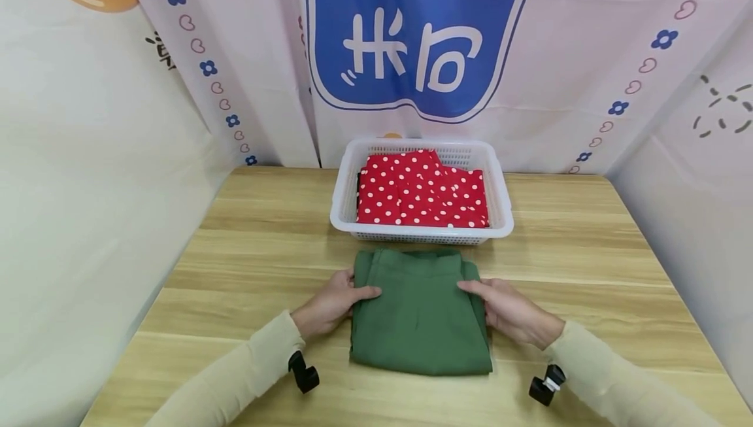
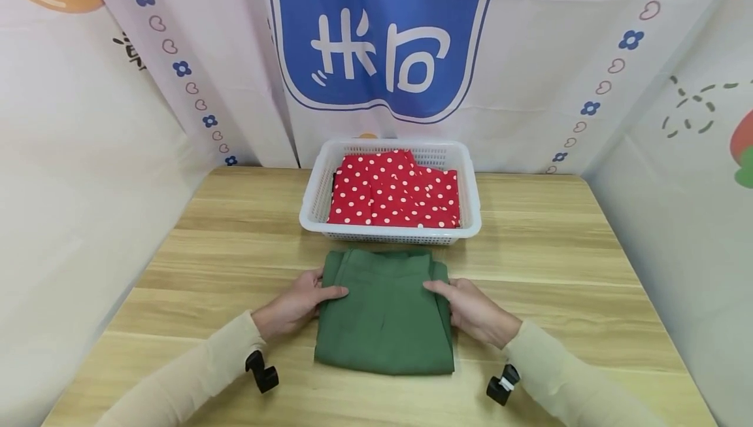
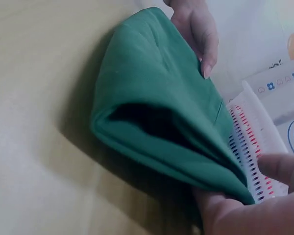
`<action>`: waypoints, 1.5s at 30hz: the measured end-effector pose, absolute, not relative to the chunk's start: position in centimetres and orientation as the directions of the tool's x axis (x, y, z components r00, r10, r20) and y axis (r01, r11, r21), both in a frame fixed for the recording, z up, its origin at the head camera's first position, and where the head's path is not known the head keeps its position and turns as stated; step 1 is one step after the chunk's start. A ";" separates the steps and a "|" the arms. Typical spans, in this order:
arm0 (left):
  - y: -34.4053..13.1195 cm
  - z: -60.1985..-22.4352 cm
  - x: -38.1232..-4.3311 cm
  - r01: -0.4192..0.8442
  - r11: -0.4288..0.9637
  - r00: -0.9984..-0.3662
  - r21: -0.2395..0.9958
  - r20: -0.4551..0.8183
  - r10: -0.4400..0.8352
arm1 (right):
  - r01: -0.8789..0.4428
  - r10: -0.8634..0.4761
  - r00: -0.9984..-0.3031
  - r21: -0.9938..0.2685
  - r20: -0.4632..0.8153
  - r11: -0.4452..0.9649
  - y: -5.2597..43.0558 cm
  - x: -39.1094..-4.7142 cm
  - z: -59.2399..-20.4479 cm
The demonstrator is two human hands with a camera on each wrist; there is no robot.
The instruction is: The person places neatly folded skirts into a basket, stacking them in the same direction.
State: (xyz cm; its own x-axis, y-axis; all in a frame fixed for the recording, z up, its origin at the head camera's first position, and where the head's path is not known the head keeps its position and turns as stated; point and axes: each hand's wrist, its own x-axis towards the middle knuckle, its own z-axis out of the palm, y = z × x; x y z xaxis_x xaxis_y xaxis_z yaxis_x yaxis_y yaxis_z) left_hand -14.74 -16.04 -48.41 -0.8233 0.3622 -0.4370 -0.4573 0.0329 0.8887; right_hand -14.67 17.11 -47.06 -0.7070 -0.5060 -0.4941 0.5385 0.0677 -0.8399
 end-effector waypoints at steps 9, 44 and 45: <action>-15.7 -47.9 -13.4 -0.459 -0.043 -0.830 0.887 -0.411 0.376 | 0.472 -0.523 -0.718 -0.874 -0.459 0.118 17.8 -14.0 -47.1; -16.4 -38.4 -13.9 -0.306 -0.249 -0.904 0.919 -0.198 0.380 | 0.342 -0.547 -0.786 -0.940 -0.290 0.007 19.3 -15.9 -38.3; -16.4 -38.2 -14.4 -0.300 -0.262 -0.908 0.917 -0.190 0.374 | 0.351 -0.536 -0.793 -0.936 -0.291 -0.010 19.2 -16.3 -38.2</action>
